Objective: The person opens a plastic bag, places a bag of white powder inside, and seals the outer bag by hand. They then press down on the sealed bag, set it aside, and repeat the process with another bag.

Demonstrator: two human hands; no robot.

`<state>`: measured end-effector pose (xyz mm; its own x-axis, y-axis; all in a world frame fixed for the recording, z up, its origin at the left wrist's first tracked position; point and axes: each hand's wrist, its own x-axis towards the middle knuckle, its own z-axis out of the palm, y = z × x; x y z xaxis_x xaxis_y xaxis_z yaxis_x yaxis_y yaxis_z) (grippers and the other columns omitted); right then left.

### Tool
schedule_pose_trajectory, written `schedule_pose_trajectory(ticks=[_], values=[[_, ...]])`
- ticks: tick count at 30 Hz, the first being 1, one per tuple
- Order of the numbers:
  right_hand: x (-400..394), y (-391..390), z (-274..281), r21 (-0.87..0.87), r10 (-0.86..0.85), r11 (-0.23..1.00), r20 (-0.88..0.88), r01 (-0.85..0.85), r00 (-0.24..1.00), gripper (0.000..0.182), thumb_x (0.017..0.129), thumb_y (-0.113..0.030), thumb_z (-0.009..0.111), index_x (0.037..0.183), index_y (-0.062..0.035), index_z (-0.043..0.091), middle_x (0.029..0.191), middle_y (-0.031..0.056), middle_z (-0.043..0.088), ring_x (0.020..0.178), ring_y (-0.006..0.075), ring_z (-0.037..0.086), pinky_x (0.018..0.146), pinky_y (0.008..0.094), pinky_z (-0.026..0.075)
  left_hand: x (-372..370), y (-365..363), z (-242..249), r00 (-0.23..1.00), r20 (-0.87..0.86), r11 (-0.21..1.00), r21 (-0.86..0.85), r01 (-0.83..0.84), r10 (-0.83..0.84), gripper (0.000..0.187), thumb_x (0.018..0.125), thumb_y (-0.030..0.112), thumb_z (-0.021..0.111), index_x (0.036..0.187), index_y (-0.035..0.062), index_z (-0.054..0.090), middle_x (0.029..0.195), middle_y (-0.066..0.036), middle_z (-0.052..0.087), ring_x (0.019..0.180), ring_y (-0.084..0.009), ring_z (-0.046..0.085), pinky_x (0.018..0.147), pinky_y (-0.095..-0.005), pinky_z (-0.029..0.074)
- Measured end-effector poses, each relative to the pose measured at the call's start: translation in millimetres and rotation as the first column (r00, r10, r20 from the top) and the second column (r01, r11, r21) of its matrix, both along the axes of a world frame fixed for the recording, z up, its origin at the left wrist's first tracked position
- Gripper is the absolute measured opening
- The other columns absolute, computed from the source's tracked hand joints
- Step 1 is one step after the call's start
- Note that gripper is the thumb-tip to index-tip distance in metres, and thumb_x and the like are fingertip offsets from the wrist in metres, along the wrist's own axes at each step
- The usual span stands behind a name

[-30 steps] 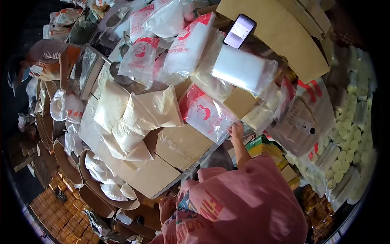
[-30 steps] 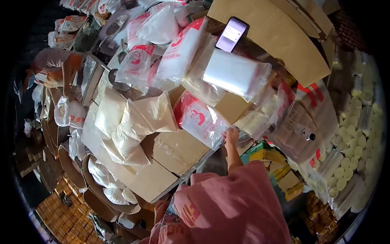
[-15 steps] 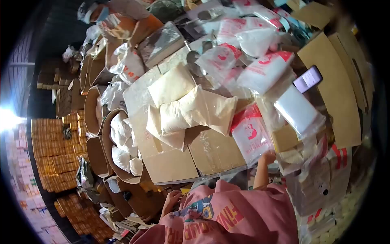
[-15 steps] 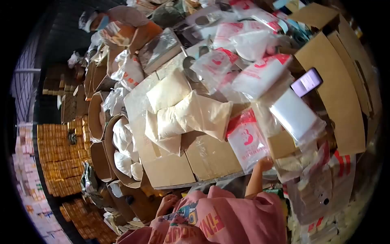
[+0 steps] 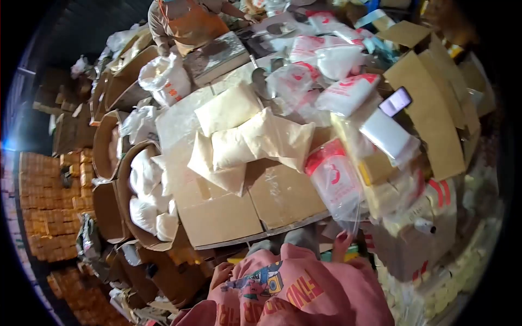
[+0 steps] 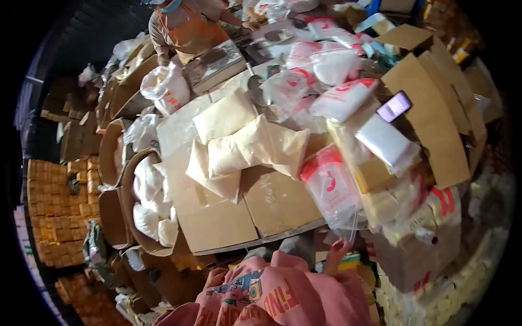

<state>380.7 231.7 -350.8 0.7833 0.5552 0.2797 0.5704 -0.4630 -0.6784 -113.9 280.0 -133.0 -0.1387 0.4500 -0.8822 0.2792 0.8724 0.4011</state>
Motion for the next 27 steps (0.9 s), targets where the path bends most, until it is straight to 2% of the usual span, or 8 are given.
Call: schedule_pose_trajectory(ticks=[4,8,10,11,12,16,19,27], values=[[-29.4,-118.2,8.4,0.203,-0.053,0.495,-0.964,0.845,0.262,0.028,0.091,-0.021,0.051,0.114,-0.0058,0.054,0.108,0.0120,0.059,0.089,0.0245,0.059,0.076,0.0356,0.050,-26.5,-2.5,-35.5,0.983,0.149,0.990,0.068,-0.120,0.109,0.024,0.086,0.012,0.058,0.106,-0.0023,0.061,0.087,-0.010,0.066,0.071,-0.0167,0.063,0.062,-0.0276,0.052],[33.2,-49.7,115.7,0.326,0.043,0.407,-0.940,0.853,0.339,0.037,0.091,-0.021,0.049,0.126,-0.0076,0.045,0.119,0.0144,0.054,0.100,0.0333,0.057,0.084,0.0495,0.048,-23.9,36.0,-65.4,0.982,0.170,0.972,0.203,-0.120,0.086,0.020,0.084,0.009,0.058,0.099,-0.0029,0.063,0.079,-0.008,0.066,0.070,-0.0140,0.063,0.061,-0.0256,0.050],[69.1,-15.3,126.6,0.459,0.227,0.881,-0.618,0.111,0.753,0.031,0.086,-0.006,0.053,0.116,-0.0051,0.046,0.114,0.0133,0.054,0.101,0.0331,0.057,0.086,0.0452,0.047,-5.1,67.3,-53.6,0.986,0.140,0.932,0.362,0.029,-0.085,0.023,0.084,0.010,0.059,0.104,-0.0009,0.061,0.080,-0.007,0.066,0.073,-0.0140,0.063,0.063,-0.0256,0.050],[48.1,30.8,148.9,0.483,0.154,0.850,-0.606,0.208,0.781,0.020,0.088,-0.003,0.049,0.107,-0.0030,0.049,0.103,0.0129,0.057,0.095,0.0284,0.059,0.081,0.0393,0.048,6.0,79.7,-52.0,0.974,0.173,0.898,0.436,0.057,-0.146,0.025,0.085,0.010,0.060,0.107,-0.0005,0.060,0.082,-0.008,0.066,0.076,-0.0141,0.063,0.065,-0.0259,0.051],[37.9,60.4,169.1,-0.029,0.143,0.989,-0.019,-0.144,0.990,0.016,0.089,-0.002,0.045,0.103,0.0005,0.052,0.097,0.0184,0.060,0.088,0.0296,0.060,0.075,0.0389,0.047,17.2,93.2,-49.3,0.959,0.197,0.855,0.513,0.077,-0.204,0.028,0.085,0.010,0.060,0.111,0.0000,0.058,0.083,-0.008,0.066,0.078,-0.0141,0.064,0.067,-0.0263,0.051],[-96.7,148.6,255.8,-0.394,0.690,0.490,-0.369,-0.777,0.623,0.020,0.089,-0.014,0.046,0.097,-0.0010,0.057,0.092,0.0265,0.060,0.089,0.0422,0.059,0.076,0.0467,0.046,75.3,127.6,38.4,0.926,0.053,0.641,0.736,0.217,-0.374,0.046,0.079,0.009,0.068,0.122,0.0049,0.054,0.118,-0.015,0.059,0.101,-0.0247,0.060,0.080,-0.0334,0.051],[-197.7,160.8,295.5,-0.393,0.775,0.134,-0.531,-0.910,0.344,0.020,0.089,-0.019,0.049,0.100,-0.0041,0.057,0.091,0.0240,0.061,0.083,0.0420,0.061,0.071,0.0466,0.048,78.0,136.8,79.4,0.762,-0.421,0.075,0.851,0.519,-0.493,0.061,0.074,0.012,0.074,0.130,0.0082,0.050,0.122,-0.015,0.055,0.103,-0.0227,0.058,0.079,-0.0307,0.050],[-240.6,169.5,338.8,-0.073,0.770,0.188,-0.608,-0.979,0.193,0.023,0.093,-0.022,0.051,0.102,-0.0042,0.062,0.066,0.0158,0.060,0.057,0.0246,0.061,0.059,0.0354,0.048,26.7,90.3,73.6,0.865,0.069,0.610,0.737,0.293,-0.498,0.016,0.080,0.011,0.068,0.090,-0.0013,0.069,0.073,-0.012,0.068,0.066,-0.0167,0.065,0.065,-0.0290,0.051]])
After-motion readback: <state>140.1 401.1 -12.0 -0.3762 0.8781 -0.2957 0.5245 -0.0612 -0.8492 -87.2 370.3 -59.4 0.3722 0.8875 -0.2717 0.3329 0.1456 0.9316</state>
